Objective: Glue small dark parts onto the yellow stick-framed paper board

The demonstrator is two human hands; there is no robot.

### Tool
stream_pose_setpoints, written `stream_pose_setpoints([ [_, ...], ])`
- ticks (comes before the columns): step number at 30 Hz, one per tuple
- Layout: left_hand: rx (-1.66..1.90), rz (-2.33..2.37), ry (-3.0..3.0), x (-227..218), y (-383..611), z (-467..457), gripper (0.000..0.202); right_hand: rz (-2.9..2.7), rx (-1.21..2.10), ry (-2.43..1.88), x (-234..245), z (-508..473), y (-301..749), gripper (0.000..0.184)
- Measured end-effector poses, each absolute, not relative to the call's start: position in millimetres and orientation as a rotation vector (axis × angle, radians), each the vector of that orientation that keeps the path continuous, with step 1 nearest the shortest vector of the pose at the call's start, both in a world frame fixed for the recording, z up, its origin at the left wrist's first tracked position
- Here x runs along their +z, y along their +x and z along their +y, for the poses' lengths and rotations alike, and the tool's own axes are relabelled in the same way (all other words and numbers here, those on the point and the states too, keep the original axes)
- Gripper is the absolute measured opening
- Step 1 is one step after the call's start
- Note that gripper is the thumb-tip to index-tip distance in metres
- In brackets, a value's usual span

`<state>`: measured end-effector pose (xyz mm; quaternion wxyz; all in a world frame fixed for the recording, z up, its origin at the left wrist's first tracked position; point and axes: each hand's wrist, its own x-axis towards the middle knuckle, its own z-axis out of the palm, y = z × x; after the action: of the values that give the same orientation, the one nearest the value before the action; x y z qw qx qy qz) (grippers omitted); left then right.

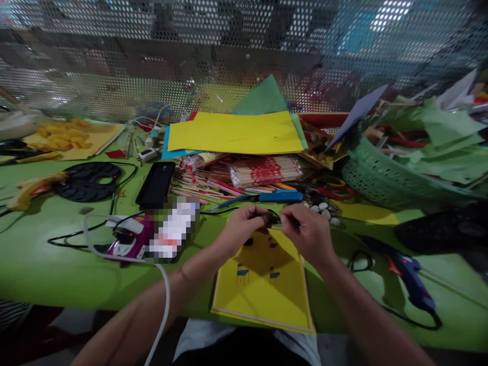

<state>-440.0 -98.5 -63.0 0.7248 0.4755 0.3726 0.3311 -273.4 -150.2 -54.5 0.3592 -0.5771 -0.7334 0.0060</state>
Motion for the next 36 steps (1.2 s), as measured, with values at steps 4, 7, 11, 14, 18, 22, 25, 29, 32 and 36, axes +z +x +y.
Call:
stream_pose_setpoints([
  [4,0.733,0.771,1.008,-59.9,-440.5,-97.2,0.02,-1.889,0.087,-1.49,-52.1,-149.8,-271.9,0.01],
  [7,0.729,0.732,0.986,-59.5,-440.7,-96.4,0.021,-1.876,0.127,-1.486,-51.5,-149.7,-272.4,0.011],
  [11,0.752,0.706,0.968,-61.6,-441.5,-95.5,0.025,-1.787,0.304,-1.483,-53.8,-149.0,-271.6,0.01],
  [14,0.769,0.706,0.978,-62.8,-442.8,-94.6,0.025,-1.686,0.465,-1.476,-55.5,-147.6,-270.9,0.013],
  [18,0.782,0.717,0.973,-62.6,-444.6,-93.6,0.026,-1.579,0.614,-1.421,-55.2,-146.4,-271.4,0.017],
  [22,0.786,0.729,0.964,-62.9,-445.2,-93.2,0.025,-1.536,0.705,-1.352,-53.1,-148.0,-270.9,0.02],
  [25,0.78,0.732,0.969,-64.1,-445.0,-92.7,0.025,-1.525,0.787,-1.354,-51.3,-150.4,-269.7,0.019],
  [29,0.775,0.739,1.0,-64.6,-445.2,-92.5,0.026,-1.418,0.93,-1.327,-50.0,-151.9,-270.5,0.014],
  [32,0.765,0.741,1.015,-63.5,-445.2,-93.2,0.025,-1.358,0.979,-1.296,-50.7,-151.3,-272.0,0.013],
  [36,0.772,0.722,1.013,-62.3,-445.3,-93.5,0.025,-1.323,0.96,-1.306,-51.4,-150.5,-272.8,0.013],
])
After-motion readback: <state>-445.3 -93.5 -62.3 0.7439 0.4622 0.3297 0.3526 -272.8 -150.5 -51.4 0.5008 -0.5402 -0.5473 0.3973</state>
